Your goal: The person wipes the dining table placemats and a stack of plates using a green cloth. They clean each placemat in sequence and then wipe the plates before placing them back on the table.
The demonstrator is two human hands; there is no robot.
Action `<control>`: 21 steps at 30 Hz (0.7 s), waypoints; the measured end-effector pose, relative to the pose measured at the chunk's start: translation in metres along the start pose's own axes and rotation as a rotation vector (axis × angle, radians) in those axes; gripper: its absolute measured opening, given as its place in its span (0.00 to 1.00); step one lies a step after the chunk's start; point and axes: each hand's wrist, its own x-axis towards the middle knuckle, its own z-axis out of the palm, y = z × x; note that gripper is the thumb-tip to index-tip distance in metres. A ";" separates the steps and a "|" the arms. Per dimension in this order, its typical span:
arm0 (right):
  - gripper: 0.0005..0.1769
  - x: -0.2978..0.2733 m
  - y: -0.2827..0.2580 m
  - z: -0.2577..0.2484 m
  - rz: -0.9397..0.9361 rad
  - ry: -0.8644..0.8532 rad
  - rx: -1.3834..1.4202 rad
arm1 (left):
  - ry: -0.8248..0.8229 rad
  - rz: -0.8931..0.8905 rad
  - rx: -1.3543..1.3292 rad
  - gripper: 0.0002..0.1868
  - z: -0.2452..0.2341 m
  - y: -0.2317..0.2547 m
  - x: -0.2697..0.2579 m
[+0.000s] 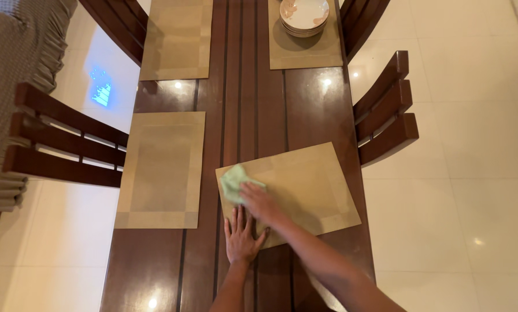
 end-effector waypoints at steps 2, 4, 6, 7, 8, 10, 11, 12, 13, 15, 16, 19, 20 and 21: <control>0.27 0.002 -0.007 0.011 -0.137 -0.109 -0.156 | -0.097 -0.030 0.053 0.44 -0.001 -0.001 0.001; 0.26 0.003 0.016 0.001 0.147 -0.065 0.140 | -0.006 -0.014 -0.014 0.45 -0.001 0.000 0.000; 0.26 0.001 0.061 -0.029 0.429 -0.021 0.435 | 0.076 0.008 -0.045 0.45 0.001 0.000 -0.001; 0.26 0.000 0.082 -0.045 0.570 0.000 0.582 | 0.112 0.022 -0.043 0.45 0.002 0.001 -0.003; 0.26 0.001 0.103 -0.063 0.771 0.048 0.595 | 0.153 0.038 -0.038 0.45 0.003 0.000 -0.002; 0.27 -0.012 0.135 -0.101 0.509 0.003 -0.012 | 0.106 0.018 -0.046 0.44 0.002 0.000 -0.001; 0.25 -0.012 0.143 -0.112 0.524 0.049 -0.091 | 0.082 0.008 -0.049 0.44 0.002 -0.001 0.000; 0.25 -0.015 0.147 -0.120 0.523 0.119 -0.185 | 0.095 0.010 -0.052 0.44 0.001 0.000 -0.001; 0.25 -0.018 0.144 -0.123 0.508 0.201 -0.188 | 0.107 0.013 -0.055 0.44 0.001 0.000 -0.001; 0.25 -0.023 0.119 -0.112 0.501 0.310 -0.107 | 0.106 0.017 -0.070 0.44 0.001 -0.001 -0.002; 0.25 -0.026 0.099 -0.102 0.474 0.295 0.038 | 0.094 0.014 -0.083 0.43 0.001 0.000 -0.002; 0.24 -0.045 0.020 -0.054 0.247 0.182 0.264 | 0.037 0.003 -0.046 0.38 0.003 -0.002 -0.002; 0.24 -0.054 -0.006 -0.039 0.133 0.111 0.201 | 0.019 0.000 -0.020 0.35 0.004 -0.002 0.000; 0.24 -0.063 -0.025 -0.029 0.018 0.044 0.114 | -0.023 -0.006 0.024 0.34 0.005 -0.002 0.003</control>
